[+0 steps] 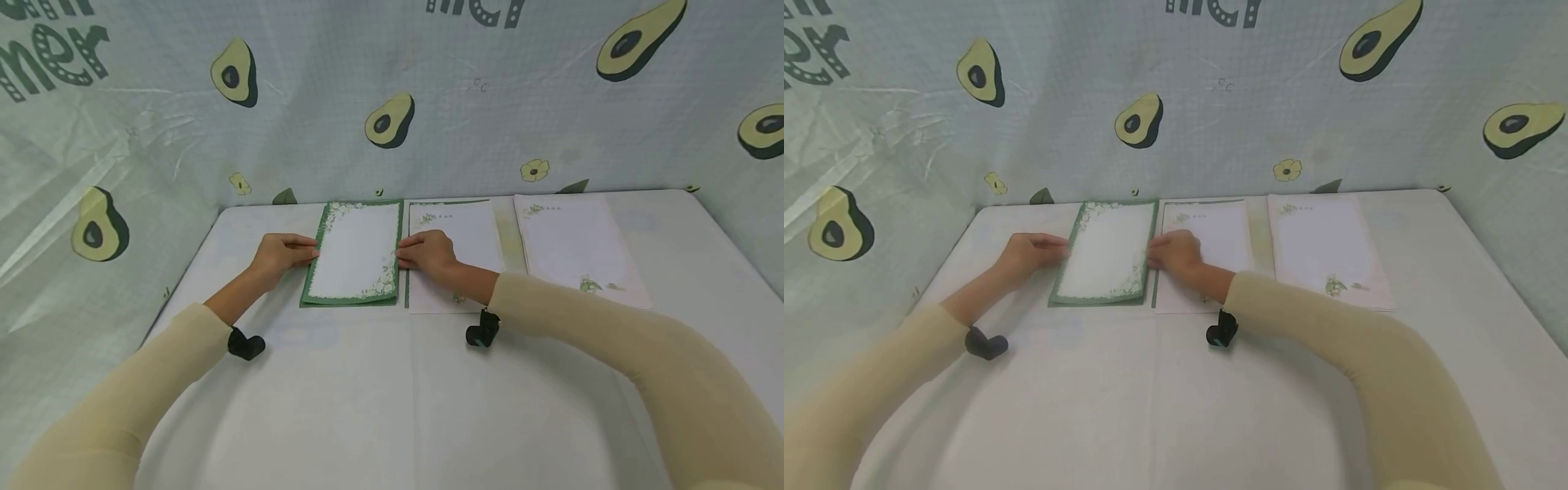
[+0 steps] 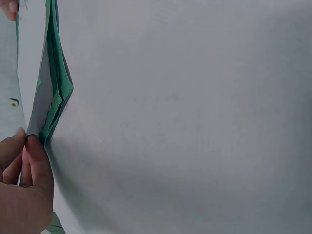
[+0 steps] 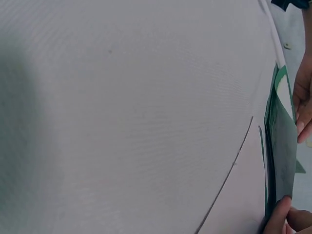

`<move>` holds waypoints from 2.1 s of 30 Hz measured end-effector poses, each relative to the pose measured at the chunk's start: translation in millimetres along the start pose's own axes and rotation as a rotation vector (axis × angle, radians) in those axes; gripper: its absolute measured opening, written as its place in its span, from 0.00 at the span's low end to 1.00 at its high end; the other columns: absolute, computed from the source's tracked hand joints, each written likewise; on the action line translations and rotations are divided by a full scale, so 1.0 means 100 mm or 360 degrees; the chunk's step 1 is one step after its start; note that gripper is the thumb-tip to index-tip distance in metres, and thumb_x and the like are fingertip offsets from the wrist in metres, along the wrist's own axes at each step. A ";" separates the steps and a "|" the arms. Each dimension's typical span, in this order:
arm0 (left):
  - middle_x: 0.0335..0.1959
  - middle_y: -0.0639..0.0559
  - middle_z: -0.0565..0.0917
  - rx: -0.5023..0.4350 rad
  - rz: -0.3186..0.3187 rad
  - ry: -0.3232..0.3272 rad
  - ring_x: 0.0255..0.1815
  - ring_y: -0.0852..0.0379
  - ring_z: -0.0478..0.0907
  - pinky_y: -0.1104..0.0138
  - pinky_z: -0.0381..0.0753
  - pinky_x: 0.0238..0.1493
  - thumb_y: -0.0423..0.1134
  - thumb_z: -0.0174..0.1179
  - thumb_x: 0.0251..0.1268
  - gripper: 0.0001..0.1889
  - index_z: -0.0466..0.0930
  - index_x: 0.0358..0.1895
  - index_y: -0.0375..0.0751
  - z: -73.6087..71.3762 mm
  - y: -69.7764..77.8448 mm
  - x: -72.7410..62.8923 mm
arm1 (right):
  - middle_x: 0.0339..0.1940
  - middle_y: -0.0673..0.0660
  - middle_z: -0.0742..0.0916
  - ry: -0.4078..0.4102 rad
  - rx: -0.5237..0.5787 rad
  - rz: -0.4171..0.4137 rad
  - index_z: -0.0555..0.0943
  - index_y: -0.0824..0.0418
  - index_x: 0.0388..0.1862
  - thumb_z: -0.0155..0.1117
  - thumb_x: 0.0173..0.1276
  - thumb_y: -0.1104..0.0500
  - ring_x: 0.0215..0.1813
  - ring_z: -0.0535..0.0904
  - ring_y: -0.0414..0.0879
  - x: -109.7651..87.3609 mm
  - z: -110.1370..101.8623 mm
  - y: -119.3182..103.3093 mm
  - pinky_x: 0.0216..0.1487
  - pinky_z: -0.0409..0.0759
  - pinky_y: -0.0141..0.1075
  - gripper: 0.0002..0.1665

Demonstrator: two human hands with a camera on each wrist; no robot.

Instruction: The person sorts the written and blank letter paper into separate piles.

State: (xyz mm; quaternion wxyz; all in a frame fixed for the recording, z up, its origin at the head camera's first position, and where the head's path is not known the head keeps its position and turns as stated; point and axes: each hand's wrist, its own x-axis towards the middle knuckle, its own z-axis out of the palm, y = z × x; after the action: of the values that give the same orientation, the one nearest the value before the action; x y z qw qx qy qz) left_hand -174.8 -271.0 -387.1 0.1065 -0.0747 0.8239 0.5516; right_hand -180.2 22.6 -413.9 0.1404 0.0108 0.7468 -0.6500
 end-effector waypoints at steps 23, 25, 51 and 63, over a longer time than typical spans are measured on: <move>0.46 0.42 0.79 0.0218 -0.0024 0.0134 0.37 0.62 0.83 0.73 0.87 0.44 0.28 0.62 0.71 0.24 0.72 0.68 0.29 -0.01 0.01 -0.01 | 0.54 0.66 0.86 -0.0269 -0.0207 0.0005 0.80 0.73 0.60 0.61 0.77 0.63 0.43 0.88 0.47 -0.04 -0.23 -0.35 0.45 0.90 0.34 0.18; 0.47 0.42 0.78 0.0215 0.0006 0.0151 0.37 0.60 0.83 0.72 0.88 0.45 0.28 0.61 0.73 0.23 0.72 0.68 0.29 0.01 0.03 -0.06 | 0.59 0.65 0.84 -0.0318 -0.0261 -0.0033 0.79 0.73 0.62 0.62 0.77 0.63 0.50 0.87 0.51 -0.05 -0.33 -0.41 0.50 0.89 0.36 0.20; 0.58 0.37 0.82 0.0519 0.0591 -0.0346 0.60 0.43 0.80 0.56 0.84 0.58 0.36 0.54 0.80 0.19 0.74 0.66 0.29 1.17 0.47 -0.23 | 0.45 0.67 0.89 -0.0167 -0.1643 -0.0631 0.83 0.73 0.54 0.65 0.72 0.66 0.48 0.86 0.59 -0.43 -1.82 0.02 0.49 0.87 0.51 0.15; 0.57 0.35 0.82 0.0714 0.0419 -0.0451 0.54 0.45 0.83 0.62 0.85 0.51 0.33 0.57 0.77 0.22 0.72 0.68 0.25 1.36 0.54 0.05 | 0.46 0.66 0.89 -0.0339 -0.1129 -0.0055 0.77 0.77 0.62 0.66 0.75 0.59 0.42 0.89 0.49 -0.31 -1.92 0.00 0.45 0.89 0.42 0.26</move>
State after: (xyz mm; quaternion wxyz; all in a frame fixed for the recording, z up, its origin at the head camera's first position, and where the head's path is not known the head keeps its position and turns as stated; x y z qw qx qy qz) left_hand -180.1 -124.2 -390.3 0.1618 0.1359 0.9048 0.3697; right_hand -188.2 214.4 -384.9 0.2013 -0.1187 0.9069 -0.3506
